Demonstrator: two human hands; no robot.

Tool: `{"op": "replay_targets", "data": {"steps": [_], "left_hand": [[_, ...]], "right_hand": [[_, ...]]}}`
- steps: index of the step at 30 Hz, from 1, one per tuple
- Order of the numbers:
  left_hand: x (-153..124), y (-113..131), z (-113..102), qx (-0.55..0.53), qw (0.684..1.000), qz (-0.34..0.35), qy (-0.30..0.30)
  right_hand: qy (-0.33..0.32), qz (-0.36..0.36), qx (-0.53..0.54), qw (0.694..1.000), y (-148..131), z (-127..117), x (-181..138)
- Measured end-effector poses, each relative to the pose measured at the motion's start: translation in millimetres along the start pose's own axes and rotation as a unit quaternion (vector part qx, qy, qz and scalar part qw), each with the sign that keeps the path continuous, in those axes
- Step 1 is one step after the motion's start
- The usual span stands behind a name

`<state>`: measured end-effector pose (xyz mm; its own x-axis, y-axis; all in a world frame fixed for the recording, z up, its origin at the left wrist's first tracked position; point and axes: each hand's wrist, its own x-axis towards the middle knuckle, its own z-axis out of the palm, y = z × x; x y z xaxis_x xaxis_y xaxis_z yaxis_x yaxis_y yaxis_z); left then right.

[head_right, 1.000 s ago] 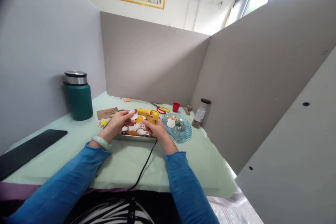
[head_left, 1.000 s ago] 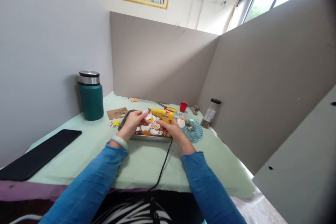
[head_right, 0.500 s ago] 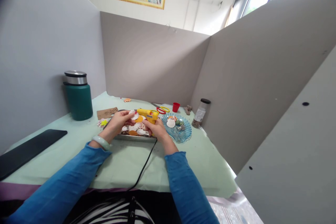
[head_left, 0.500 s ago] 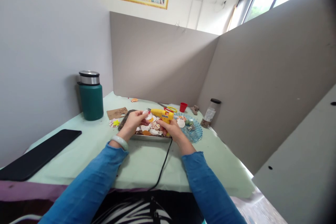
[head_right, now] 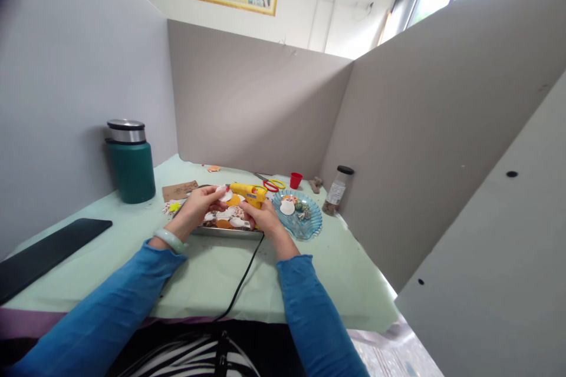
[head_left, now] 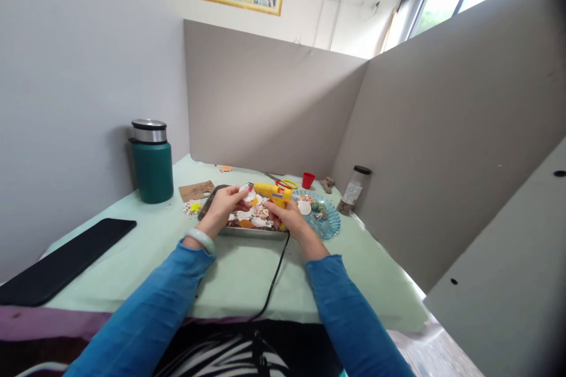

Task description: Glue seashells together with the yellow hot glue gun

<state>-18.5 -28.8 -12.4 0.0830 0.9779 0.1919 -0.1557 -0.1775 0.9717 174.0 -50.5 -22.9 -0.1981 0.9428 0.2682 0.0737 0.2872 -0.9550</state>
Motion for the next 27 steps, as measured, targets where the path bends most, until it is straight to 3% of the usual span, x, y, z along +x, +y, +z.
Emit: {"op": "replay_targets", "data": {"steps": [27], "left_hand": [[5.4,-5.0,-4.0,-0.076,0.997,-0.031,-0.015]], "right_hand": [[-0.012,-0.013,-0.002,1.000,4.7,-1.2,1.8]]}}
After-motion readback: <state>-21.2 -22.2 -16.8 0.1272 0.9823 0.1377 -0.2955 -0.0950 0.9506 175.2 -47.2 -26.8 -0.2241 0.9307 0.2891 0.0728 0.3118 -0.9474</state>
